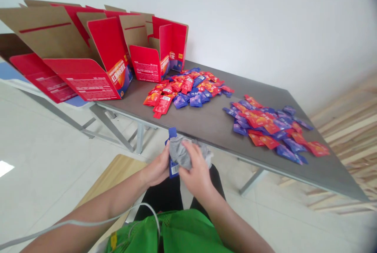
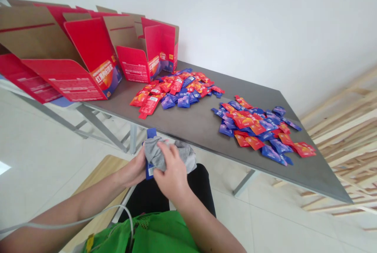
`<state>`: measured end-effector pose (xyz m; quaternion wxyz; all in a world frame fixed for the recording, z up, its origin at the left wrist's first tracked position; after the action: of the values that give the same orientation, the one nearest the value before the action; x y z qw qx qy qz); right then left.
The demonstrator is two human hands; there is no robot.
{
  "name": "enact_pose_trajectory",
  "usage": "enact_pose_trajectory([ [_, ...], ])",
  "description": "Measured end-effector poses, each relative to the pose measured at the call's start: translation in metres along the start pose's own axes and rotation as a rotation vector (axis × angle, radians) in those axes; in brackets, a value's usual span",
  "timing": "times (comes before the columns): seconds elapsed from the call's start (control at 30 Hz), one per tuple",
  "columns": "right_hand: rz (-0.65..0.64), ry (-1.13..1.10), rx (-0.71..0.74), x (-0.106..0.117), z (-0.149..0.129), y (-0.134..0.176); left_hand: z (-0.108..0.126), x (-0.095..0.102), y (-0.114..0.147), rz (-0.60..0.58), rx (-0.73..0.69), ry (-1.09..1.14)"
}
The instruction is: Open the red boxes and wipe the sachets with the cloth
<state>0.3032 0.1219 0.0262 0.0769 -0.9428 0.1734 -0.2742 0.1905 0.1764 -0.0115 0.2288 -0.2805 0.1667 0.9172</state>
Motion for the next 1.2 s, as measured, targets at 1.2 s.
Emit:
enact_pose_trajectory([
  [1.2, 0.484, -0.059, -0.507, 0.115, 0.113, -0.007, -0.02, -0.117, -0.188, -0.377, -0.338, -0.919],
])
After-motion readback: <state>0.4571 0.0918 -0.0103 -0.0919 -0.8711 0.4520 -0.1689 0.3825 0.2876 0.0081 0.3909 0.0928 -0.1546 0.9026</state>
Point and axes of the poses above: each hand's wrist, its own y-axis away from the middle knuckle, its own x-axis out of the back of the hand, z = x × y, the point moved 6 cm from there along -y, towards the middle knuckle, and after that the axes turned 9 degrees about -x, right-handed, at the moved point
